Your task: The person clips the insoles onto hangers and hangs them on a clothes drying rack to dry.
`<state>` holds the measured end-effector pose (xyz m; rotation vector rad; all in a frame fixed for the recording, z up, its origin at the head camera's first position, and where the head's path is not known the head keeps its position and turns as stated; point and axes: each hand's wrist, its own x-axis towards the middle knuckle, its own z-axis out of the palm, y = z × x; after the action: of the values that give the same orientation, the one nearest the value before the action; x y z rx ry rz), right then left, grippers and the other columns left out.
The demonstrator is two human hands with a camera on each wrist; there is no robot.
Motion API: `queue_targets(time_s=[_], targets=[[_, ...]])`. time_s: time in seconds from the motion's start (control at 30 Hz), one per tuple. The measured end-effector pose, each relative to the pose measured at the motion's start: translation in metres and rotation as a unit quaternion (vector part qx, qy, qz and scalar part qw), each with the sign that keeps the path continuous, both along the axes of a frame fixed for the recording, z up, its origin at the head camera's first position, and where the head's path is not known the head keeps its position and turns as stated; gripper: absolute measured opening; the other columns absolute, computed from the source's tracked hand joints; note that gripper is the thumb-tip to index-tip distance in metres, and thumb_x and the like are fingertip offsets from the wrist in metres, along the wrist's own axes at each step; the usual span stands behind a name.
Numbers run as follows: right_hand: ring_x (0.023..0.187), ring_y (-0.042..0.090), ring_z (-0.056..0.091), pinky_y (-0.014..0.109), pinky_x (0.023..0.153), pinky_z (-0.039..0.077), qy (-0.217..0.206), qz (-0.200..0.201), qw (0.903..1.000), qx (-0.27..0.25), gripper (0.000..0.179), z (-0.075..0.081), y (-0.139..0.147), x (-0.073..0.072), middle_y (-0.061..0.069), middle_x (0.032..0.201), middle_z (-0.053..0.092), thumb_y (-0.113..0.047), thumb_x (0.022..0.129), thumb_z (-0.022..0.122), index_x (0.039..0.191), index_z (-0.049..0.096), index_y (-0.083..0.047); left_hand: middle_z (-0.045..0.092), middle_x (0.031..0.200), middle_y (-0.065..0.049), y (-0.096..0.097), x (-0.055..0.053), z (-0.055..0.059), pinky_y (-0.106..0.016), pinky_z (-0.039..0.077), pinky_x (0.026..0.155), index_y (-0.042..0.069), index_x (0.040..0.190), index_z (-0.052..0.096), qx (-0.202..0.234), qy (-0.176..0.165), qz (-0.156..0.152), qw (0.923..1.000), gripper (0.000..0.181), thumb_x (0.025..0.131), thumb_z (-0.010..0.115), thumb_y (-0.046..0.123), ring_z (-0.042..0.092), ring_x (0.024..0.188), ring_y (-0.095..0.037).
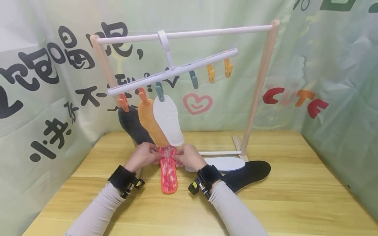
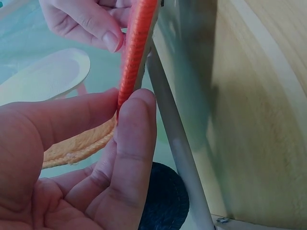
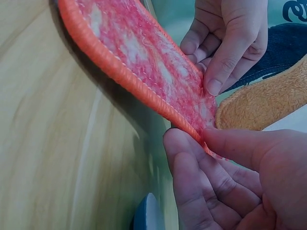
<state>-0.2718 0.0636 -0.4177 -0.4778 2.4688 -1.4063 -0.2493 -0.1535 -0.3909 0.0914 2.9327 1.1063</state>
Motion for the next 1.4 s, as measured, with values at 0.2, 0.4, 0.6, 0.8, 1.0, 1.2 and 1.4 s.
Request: queue_targets(time_s=[0.2,0.4,0.6,0.8,1.0,1.2,1.4], targets=[[0.065,0.017,0.077,0.030,0.064,0.064,-0.008,0.005,0.9999,-0.009,0.020,-0.001,0.003,0.002,0.011,0.075,0.078,-0.012,0.104,0.071,0.091,0.078,0.002,0.077,0.066,0.000,0.003,0.001,-0.003,-0.022,0.051,0.063,0.006,0.086,0.079,0.001,-0.007,-0.006,1.0000,0.017,0.093,0.085,0.021,0.076,0.061,-0.014],[0.065,0.018,0.077,0.029,0.064,0.064,-0.007,0.011,0.9998,-0.012,0.023,0.001,0.009,0.004,0.013,0.074,0.078,-0.013,0.104,0.071,0.087,0.078,0.002,0.078,0.069,-0.001,0.006,0.001,-0.005,-0.023,0.055,0.061,0.003,0.088,0.076,0.012,-0.010,-0.013,0.9998,0.018,0.093,0.085,0.018,0.076,0.061,-0.016],[0.065,0.017,0.077,0.029,0.065,0.064,-0.020,0.007,0.9996,-0.017,0.022,0.000,0.013,0.005,0.011,0.075,0.079,-0.015,0.103,0.073,0.089,0.078,0.001,0.077,0.069,-0.001,0.010,0.001,-0.006,-0.022,0.055,0.061,0.004,0.091,0.077,0.017,-0.018,-0.013,0.9996,0.016,0.094,0.085,0.018,0.075,0.060,-0.013],[0.064,0.014,0.076,0.025,0.061,0.062,-0.020,0.005,0.9998,-0.001,0.020,-0.002,0.018,0.008,0.008,0.074,0.078,-0.015,0.103,0.072,0.090,0.079,0.000,0.077,0.068,-0.002,0.013,0.003,-0.007,-0.022,0.052,0.058,0.008,0.084,0.076,0.019,-0.030,-0.022,0.9991,0.019,0.094,0.084,0.021,0.076,0.061,-0.014],[0.061,0.012,0.073,0.025,0.061,0.062,-0.043,0.005,0.9990,-0.011,0.019,-0.003,0.024,0.012,0.009,0.074,0.078,-0.013,0.102,0.074,0.091,0.078,0.002,0.076,0.067,0.000,0.016,0.005,-0.008,-0.023,0.053,0.059,0.009,0.088,0.078,0.011,-0.043,-0.046,0.9980,0.017,0.096,0.083,0.023,0.075,0.061,-0.011],[0.063,0.013,0.074,0.030,0.066,0.065,-0.058,0.019,0.9978,-0.026,0.018,-0.004,0.029,0.013,0.013,0.076,0.078,-0.009,0.101,0.073,0.092,0.077,0.005,0.077,0.071,-0.001,0.018,0.005,-0.010,-0.024,0.057,0.059,0.006,0.089,0.079,0.032,-0.044,-0.074,0.9958,0.014,0.095,0.083,0.018,0.076,0.062,-0.013],[0.064,0.014,0.075,0.032,0.067,0.066,-0.056,0.038,0.9973,-0.026,0.018,-0.005,0.034,0.016,0.013,0.076,0.078,-0.008,0.100,0.074,0.090,0.077,0.006,0.077,0.074,-0.003,0.022,0.008,-0.012,-0.027,0.060,0.060,0.003,0.090,0.078,0.047,-0.047,-0.089,0.9938,0.011,0.094,0.083,0.012,0.076,0.062,-0.015]])
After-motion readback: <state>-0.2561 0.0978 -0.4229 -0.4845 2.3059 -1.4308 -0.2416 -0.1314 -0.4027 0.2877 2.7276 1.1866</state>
